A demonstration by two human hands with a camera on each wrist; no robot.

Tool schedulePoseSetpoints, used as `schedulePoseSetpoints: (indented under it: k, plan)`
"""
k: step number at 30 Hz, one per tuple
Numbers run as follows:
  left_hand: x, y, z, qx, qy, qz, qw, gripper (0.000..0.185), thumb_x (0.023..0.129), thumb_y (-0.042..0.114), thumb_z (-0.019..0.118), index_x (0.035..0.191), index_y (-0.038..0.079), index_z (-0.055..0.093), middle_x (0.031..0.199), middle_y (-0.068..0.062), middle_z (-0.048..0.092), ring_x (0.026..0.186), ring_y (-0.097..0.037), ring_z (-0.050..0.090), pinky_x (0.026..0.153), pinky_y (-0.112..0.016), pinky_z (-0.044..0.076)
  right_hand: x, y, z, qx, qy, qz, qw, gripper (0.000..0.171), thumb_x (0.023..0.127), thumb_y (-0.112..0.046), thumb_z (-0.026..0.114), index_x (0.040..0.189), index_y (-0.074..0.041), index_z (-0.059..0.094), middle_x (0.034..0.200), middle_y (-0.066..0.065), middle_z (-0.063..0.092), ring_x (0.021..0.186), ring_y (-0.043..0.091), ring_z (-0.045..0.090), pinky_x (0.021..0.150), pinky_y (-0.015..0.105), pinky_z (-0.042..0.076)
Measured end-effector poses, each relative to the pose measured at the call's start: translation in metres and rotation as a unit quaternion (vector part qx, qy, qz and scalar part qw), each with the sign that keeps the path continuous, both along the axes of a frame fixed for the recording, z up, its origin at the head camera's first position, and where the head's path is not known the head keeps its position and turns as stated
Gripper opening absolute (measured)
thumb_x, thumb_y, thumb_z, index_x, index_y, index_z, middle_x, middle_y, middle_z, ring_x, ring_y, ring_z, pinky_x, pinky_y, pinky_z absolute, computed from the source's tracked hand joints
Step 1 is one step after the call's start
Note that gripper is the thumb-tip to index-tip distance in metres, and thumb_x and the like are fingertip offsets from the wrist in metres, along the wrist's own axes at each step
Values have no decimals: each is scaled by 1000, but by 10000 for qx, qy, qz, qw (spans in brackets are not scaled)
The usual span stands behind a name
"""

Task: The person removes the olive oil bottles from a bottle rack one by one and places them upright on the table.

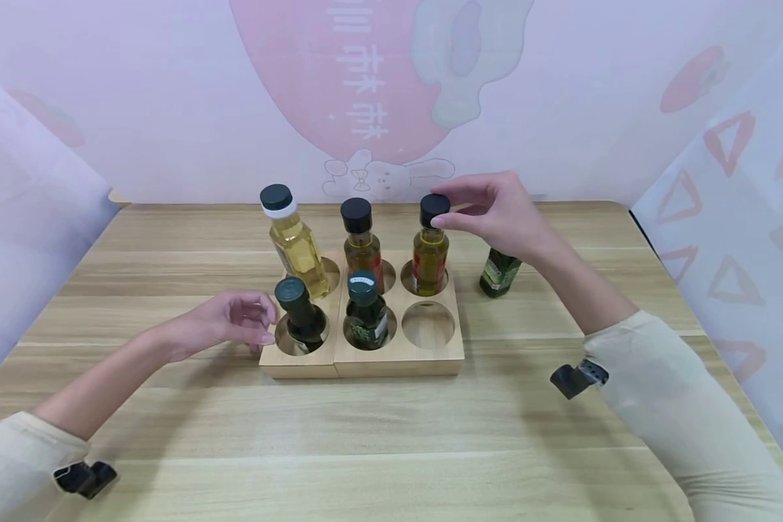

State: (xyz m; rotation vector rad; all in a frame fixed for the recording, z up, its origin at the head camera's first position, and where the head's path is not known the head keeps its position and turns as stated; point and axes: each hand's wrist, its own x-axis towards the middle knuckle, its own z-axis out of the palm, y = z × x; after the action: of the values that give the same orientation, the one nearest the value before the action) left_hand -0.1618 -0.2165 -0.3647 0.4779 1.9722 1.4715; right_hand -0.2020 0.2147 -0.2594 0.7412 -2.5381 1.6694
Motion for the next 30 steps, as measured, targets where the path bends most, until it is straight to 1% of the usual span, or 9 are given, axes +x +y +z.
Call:
schedulePoseSetpoints:
  k: [9,16,20,24,30]
  plan:
    - [1,0,0,26,-4,5,10000,27,90,1,77,106,-6,56,90,-7,61,80,-20,62,71,-32,59,0,-3,-1,-132,143,-129,9997,34,89,6,78,122,8,71,105,0,79,92,7,76,84,23,60]
    - [1,0,0,40,-13,-10,10000,26,91,2,77,106,-5,57,89,-7,61,79,-20,62,71,-33,59,3,-2,-2,-144,108,-295,9994,33,89,5,78,122,7,72,110,3,78,95,8,75,85,23,59]
    - [1,0,0,40,-16,-11,10000,26,91,2,77,105,-4,57,89,-7,61,79,-20,62,70,-33,59,5,-1,-2,-155,98,-428,9989,33,89,5,78,121,6,72,108,1,78,93,7,75,84,21,59]
    - [1,1,1,45,-19,-18,10000,26,91,2,77,105,-4,57,89,-7,61,78,-20,63,70,-32,59,6,-2,-1,-398,45,-470,9981,31,88,5,79,119,5,74,103,-1,79,91,8,76,83,21,59]
    - [1,1,0,43,-18,-17,10000,27,91,2,77,106,-5,56,89,-7,61,78,-20,63,70,-32,59,8,-2,5,-1003,-104,-551,9934,29,86,8,79,114,0,78,101,-2,79,91,7,76,83,20,59]
